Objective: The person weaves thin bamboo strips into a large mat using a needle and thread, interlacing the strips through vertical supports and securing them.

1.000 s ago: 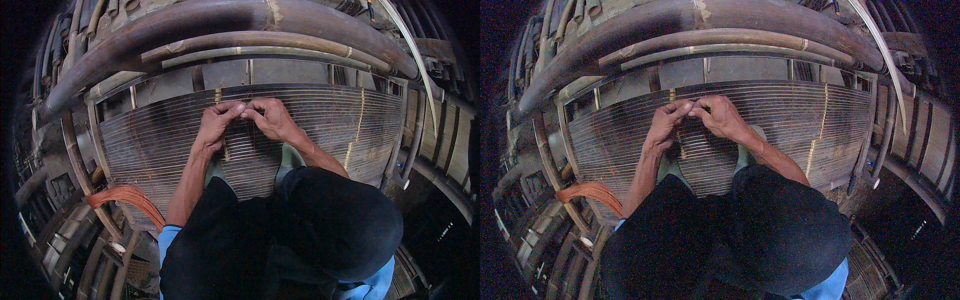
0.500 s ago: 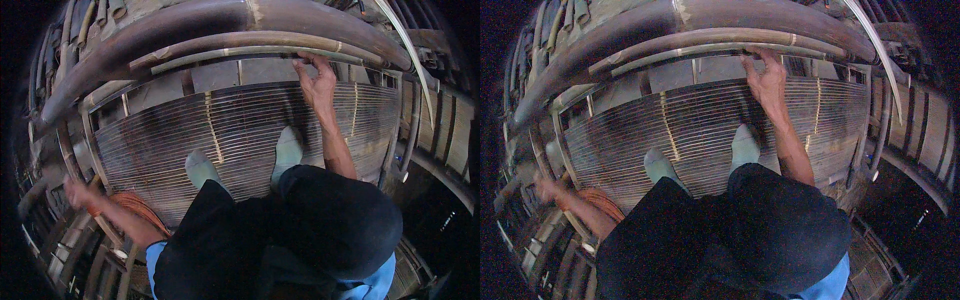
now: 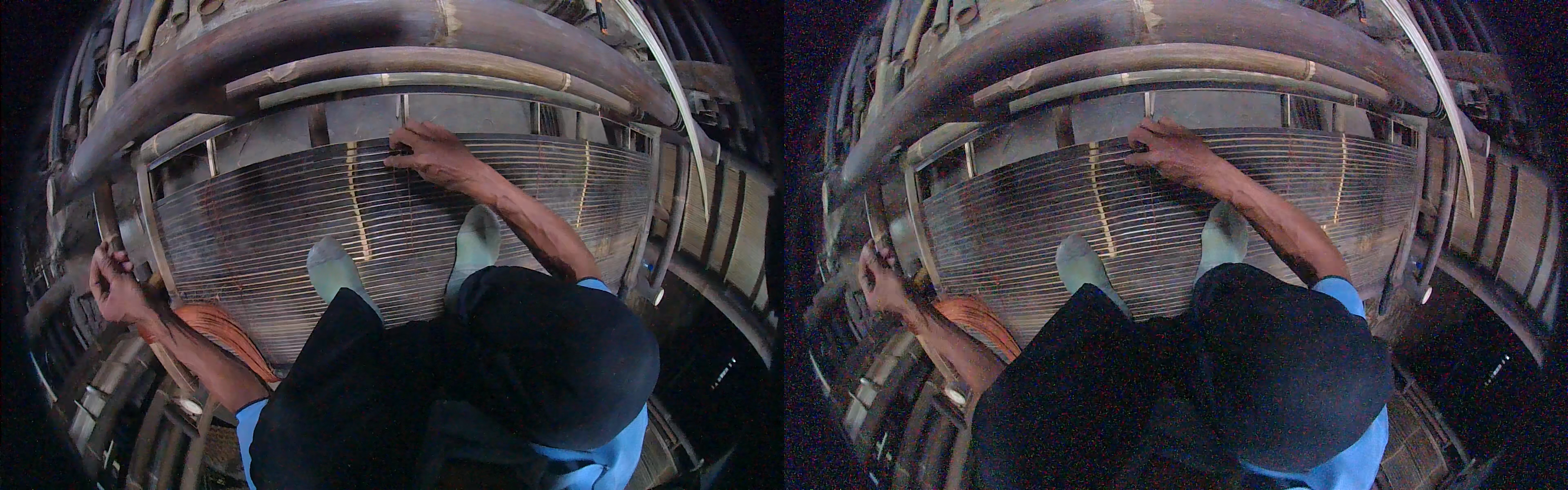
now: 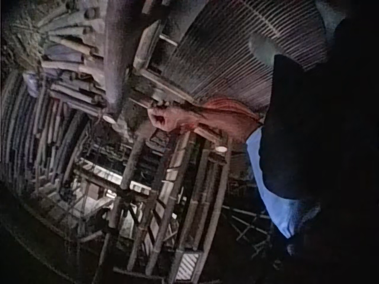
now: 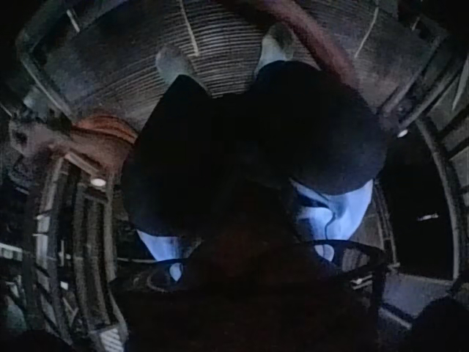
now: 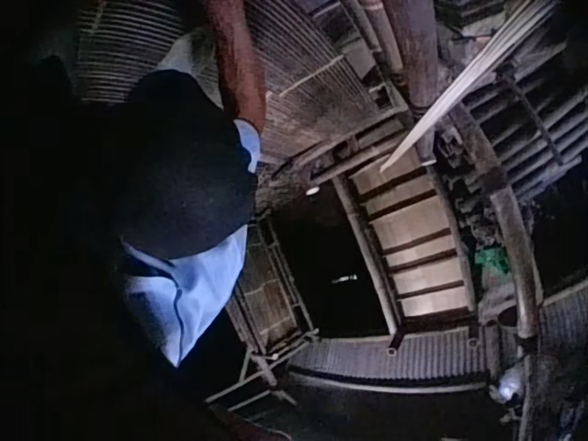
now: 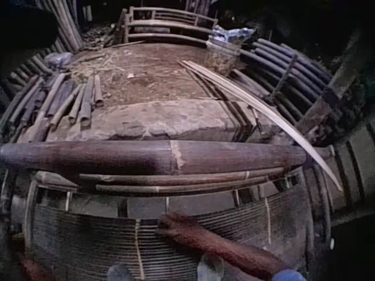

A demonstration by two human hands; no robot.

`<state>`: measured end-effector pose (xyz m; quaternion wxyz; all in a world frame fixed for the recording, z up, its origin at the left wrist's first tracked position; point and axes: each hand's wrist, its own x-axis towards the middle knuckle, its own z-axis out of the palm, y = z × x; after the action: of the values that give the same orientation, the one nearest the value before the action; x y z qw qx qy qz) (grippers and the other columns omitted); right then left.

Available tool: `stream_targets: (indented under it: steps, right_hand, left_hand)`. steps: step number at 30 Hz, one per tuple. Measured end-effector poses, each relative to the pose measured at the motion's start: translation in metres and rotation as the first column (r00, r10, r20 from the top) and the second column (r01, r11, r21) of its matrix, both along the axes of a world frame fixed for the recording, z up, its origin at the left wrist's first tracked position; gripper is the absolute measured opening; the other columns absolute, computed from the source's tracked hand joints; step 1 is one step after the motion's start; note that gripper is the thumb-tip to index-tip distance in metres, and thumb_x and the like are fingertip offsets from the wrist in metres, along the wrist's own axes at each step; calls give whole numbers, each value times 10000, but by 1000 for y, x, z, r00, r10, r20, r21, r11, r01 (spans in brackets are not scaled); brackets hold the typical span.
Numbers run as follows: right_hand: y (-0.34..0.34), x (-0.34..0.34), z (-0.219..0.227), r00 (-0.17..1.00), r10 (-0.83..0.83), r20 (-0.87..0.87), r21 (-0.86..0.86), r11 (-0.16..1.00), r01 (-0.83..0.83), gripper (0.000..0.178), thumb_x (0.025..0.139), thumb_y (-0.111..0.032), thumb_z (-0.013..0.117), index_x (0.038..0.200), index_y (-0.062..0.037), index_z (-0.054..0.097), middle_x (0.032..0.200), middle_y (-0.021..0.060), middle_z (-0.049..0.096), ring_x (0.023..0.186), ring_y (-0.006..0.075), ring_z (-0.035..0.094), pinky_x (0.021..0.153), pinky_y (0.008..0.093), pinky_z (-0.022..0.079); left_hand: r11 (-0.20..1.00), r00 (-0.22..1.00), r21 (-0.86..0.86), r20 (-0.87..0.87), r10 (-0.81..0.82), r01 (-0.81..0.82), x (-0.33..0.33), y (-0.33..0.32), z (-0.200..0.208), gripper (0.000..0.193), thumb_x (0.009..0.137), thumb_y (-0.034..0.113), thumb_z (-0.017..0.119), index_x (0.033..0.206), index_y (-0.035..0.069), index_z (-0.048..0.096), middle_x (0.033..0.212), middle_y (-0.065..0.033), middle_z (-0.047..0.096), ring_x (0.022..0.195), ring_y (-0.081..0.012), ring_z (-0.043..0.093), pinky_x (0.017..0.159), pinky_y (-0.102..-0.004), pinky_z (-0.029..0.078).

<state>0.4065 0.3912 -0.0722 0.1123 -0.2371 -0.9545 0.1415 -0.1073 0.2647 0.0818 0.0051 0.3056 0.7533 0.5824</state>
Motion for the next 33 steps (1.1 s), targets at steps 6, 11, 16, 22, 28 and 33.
stream_targets:
  steps: [6, 11, 16, 22, 28, 33]
  right_hand:
    - [3, 12, -16, 994, 18, 110, 184, 982, -39, 275, 758, -167, 604, 1028, -138, 655, 1185, 51, 536, 1197, 245, 496, 995, 390, 421]
    - [2, 6, -21, 993, 24, 112, 158, 986, -42, 291, 787, -198, 604, 1070, -153, 650, 1163, 50, 553, 1182, 245, 505, 994, 390, 423]
    - [7, 14, -3, 995, 75, 73, -10, 997, -74, 315, 826, -137, 605, 1126, -189, 685, 1176, 26, 586, 1158, 215, 529, 988, 393, 420]
    - [7, 12, -17, 990, 139, -4, 141, 980, -137, 421, 829, -136, 597, 1236, -225, 659, 1200, 24, 608, 1170, 219, 548, 1006, 383, 421]
    - [3, 2, -25, 983, 147, 109, 184, 969, -165, 321, 827, -199, 623, 1147, -176, 641, 1120, 7, 610, 1110, 193, 543, 976, 354, 406]
    - [-1, -1, -58, 973, 158, 171, 344, 916, -209, 264, 806, -216, 624, 1064, -162, 626, 1066, -1, 583, 1068, 174, 533, 944, 328, 394]
  left_hand:
    - [983, 984, -86, 93, -154, 162, 93, 40, -34, 150, 957, 136, 684, 1018, 1, 709, 909, -72, 726, 708, -102, 640, 601, -216, 497]
    - [918, 865, -36, 352, -358, 395, 172, 55, -48, 106, 942, 103, 695, 990, 10, 709, 871, -58, 712, 686, -96, 627, 583, -233, 501]
    - [812, 805, -162, 337, -489, 561, 213, 60, -54, 105, 931, 92, 709, 968, -6, 695, 829, -45, 696, 672, -84, 612, 598, -219, 495]
    - [787, 760, -138, 405, -509, 601, 231, 59, -66, 123, 916, 105, 733, 958, -3, 692, 798, -32, 679, 664, -80, 606, 616, -223, 483]
    - [755, 730, -159, 442, -522, 636, 242, 54, -75, 122, 915, 124, 735, 953, 11, 706, 785, -17, 673, 667, -74, 594, 624, -225, 472]
    - [731, 707, -193, 498, -502, 655, 256, 54, -74, 122, 910, 110, 736, 950, -1, 706, 748, -10, 654, 643, -62, 569, 600, -212, 445]
